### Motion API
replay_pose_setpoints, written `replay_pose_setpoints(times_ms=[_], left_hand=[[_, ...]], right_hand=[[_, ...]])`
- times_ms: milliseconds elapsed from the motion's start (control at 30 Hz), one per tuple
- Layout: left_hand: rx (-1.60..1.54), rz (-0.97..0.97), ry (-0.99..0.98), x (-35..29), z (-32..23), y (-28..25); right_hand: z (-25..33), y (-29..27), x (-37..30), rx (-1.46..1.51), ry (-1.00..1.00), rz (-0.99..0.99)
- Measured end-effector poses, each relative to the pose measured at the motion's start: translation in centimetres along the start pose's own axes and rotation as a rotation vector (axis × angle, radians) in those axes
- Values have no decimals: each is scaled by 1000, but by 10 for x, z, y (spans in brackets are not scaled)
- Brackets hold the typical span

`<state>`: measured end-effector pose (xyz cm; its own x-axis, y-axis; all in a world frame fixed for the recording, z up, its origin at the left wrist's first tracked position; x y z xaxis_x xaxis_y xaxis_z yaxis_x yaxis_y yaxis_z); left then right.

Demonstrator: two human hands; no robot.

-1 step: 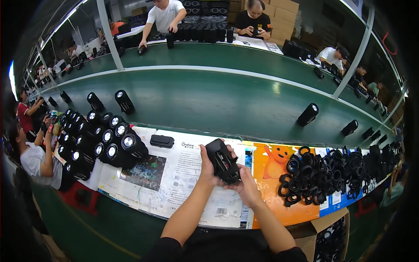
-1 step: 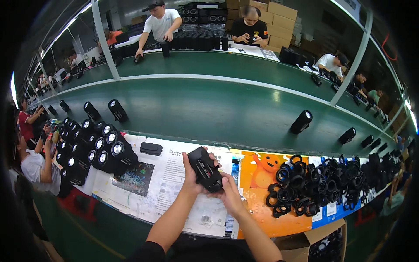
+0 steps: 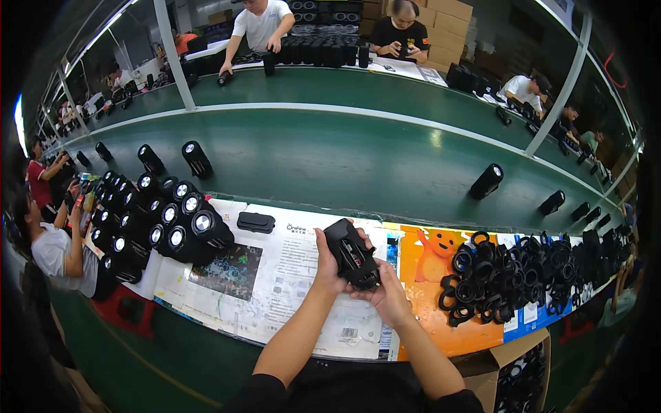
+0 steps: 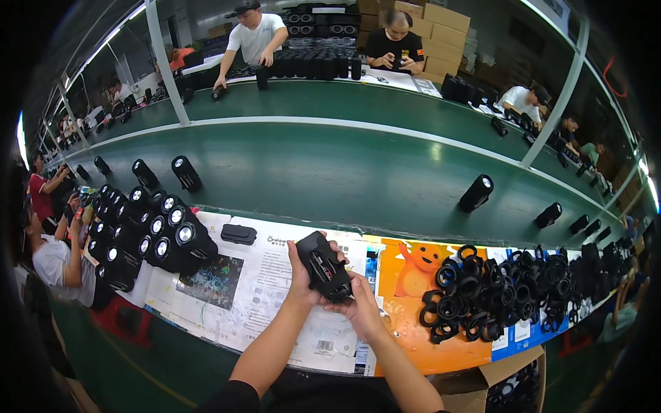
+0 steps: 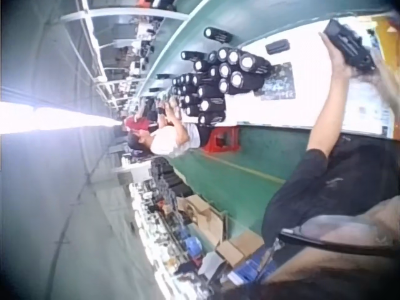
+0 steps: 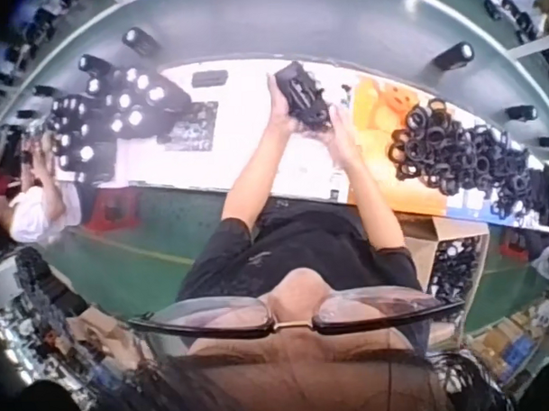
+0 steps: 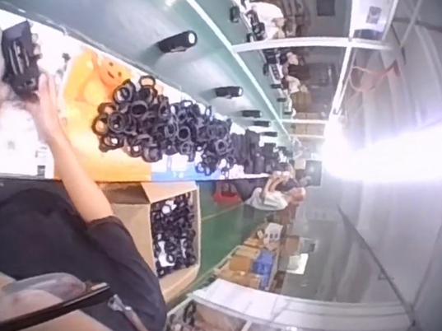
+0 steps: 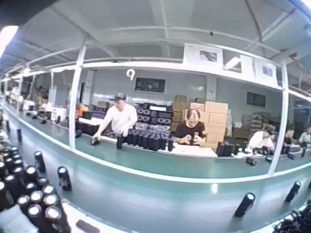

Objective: Assembling black rubber rings onto electronic housings at a factory workbench.

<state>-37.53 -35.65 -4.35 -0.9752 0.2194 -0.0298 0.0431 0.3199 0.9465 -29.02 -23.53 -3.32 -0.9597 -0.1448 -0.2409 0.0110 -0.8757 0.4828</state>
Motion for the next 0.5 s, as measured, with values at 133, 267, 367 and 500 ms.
replay_pose_setpoints(times_ms=[133,267,367,500], left_hand=[[225,39,124,-2,-13,6],[398,94,182,-6,-42,11],[418,58,123,-3,-45,0],[941,-96,284,-7,-61,0]], right_hand=[[-3,-1,8,146,5,3],[8,-3,21,132,-25,-73],[41,-35,56,-7,-213,-232],[154,5,93,-985,-828,-288]])
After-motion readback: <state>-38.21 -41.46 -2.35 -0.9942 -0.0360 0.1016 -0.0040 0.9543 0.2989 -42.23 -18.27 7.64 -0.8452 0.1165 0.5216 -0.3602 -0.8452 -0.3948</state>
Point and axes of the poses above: each hand's wrist, its own x-axis towards the middle knuckle, its own y-axis out of the palm, z = x × y, the point moved 6 cm from there along x, towards the middle knuckle, and after that the axes turned 5 degrees about -z, right-handed, at the moved point
